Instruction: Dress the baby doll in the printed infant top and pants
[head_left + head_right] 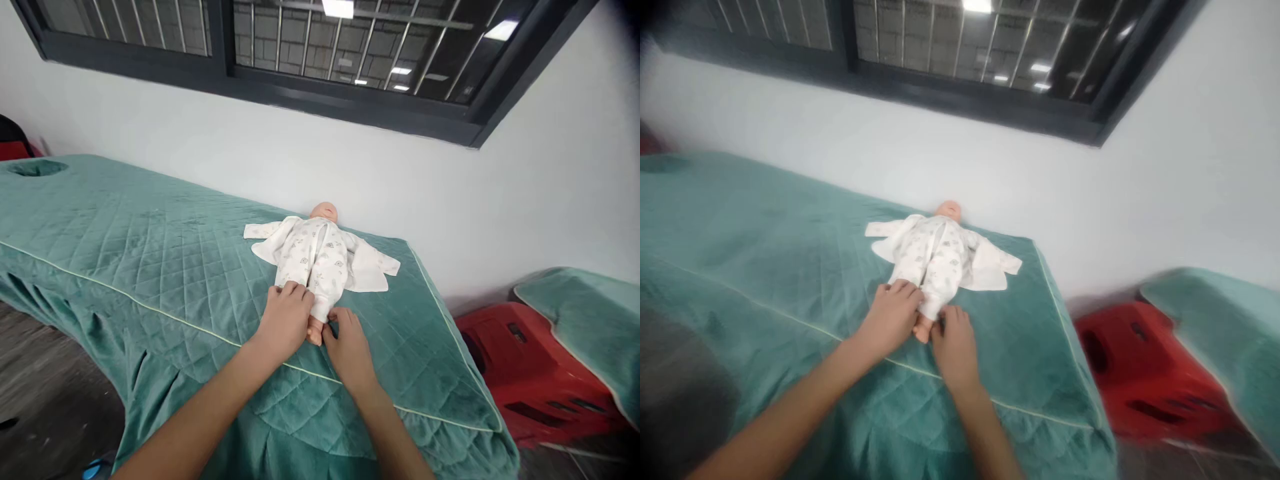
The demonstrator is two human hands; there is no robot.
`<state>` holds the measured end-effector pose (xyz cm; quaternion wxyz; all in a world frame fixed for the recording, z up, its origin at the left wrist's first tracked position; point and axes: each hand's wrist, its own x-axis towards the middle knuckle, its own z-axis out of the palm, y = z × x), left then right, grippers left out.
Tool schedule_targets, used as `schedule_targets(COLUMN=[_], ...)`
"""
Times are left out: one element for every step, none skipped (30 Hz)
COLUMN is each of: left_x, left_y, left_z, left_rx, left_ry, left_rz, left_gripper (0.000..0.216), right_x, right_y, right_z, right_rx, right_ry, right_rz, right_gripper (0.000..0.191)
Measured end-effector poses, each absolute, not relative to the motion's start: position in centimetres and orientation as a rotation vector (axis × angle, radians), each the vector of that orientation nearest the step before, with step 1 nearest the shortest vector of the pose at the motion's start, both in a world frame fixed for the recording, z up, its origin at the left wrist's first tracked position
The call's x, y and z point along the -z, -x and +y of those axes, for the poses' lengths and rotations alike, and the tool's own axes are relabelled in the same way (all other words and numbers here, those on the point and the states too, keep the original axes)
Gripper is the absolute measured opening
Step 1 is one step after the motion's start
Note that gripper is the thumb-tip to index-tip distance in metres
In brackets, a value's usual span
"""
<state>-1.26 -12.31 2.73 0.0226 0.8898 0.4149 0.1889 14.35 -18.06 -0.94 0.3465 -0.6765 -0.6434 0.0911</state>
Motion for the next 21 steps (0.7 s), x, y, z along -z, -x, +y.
schedule_targets(left_x=[-2.8,-2.8,-2.8,-2.8,-2.8,-2.7,-2.6,-2.5,-2.5,-2.4,-2.4,-2.4,-2.4,-2.4,-2.4,-2.4,-2.4,-2.3,-2.2,-2.0,-1.8], left_y=[0.9,0.7,0.5,0.4,0.3,0.3,0.3,0.4,0.6,0.7,1.0,1.2,1.5,1.7,2.0,2.3,2.6,3.0,3.3,3.7,4.1], left_z=[-12.1,-11.9,-11.7,-11.5,-11.4,-11.2,-11.1,-11.0,-11.0,-11.1,-11.3,-11.6,-11.9,-12.3,-12.8,-13.3,-13.8,-14.3,-14.7,-15.0,-15.2], left_rx=[-0.566,-0.559,-0.556,-0.557,-0.561,-0.574,-0.597,-0.632,-0.679,-0.732,-0.784,-0.83,-0.867,-0.896,-0.917,-0.931,-0.939,-0.941,-0.941,-0.941,-0.948], left_ry=[-2.772,-2.779,-2.781,-2.781,-2.777,-2.766,-2.744,-2.71,-2.665,-2.617,-2.574,-2.542,-2.521,-2.51,-2.509,-2.514,-2.523,-2.533,-2.54,-2.537,-2.513], left_rz=[1.306,1.32,1.326,1.321,1.312,1.301,1.292,1.287,1.281,1.267,1.241,1.204,1.163,1.124,1.091,1.066,1.043,1.015,0.981,0.945,0.915], left_gripper=[0.011,0.01,0.011,0.011,0.011,0.011,0.012,0.013,0.014,0.016,0.017,0.018,0.018,0.019,0.018,0.018,0.017,0.018,0.019,0.021,0.024], right_x=[1.0,1.1,1.3,1.4,1.6,1.7,1.7,1.6,1.4,1.0,0.5,-0.1,-0.7,-1.3,-1.8,-2.2,-2.5,-2.7,-2.8,-3.0,-3.3], right_y=[-14.4,-14.4,-14.5,-14.7,-14.9,-15.1,-15.3,-15.5,-15.7,-15.9,-16.0,-16.1,-16.2,-16.3,-16.4,-16.6,-16.7,-16.9,-17.0,-17.1,-17.1], right_z=[-18.0,-17.9,-17.8,-17.7,-17.6,-17.5,-17.5,-17.5,-17.6,-17.7,-18.0,-18.4,-18.9,-19.3,-19.8,-20.3,-20.6,-20.9,-21.1,-21.2,-21.2], right_rx=[-0.243,-0.248,-0.254,-0.263,-0.278,-0.302,-0.332,-0.366,-0.402,-0.438,-0.466,-0.483,-0.49,-0.487,-0.48,-0.472,-0.471,-0.477,-0.49,-0.503,-0.512], right_ry=[1.756,1.756,1.753,1.745,1.732,1.715,1.696,1.679,1.667,1.656,1.643,1.626,1.608,1.59,1.577,1.573,1.577,1.59,1.605,1.619,1.627], right_rz=[-1.671,-1.672,-1.672,-1.668,-1.66,-1.652,-1.64,-1.625,-1.607,-1.587,-1.571,-1.56,-1.562,-1.579,-1.608,-1.644,-1.686,-1.73,-1.773,-1.809,-1.834], right_gripper=[0.004,0.006,0.007,0.007,0.007,0.006,0.005,0.004,0.004,0.003,0.003,0.003,0.003,0.002,0.002,0.003,0.005,0.006,0.008,0.009,0.01])
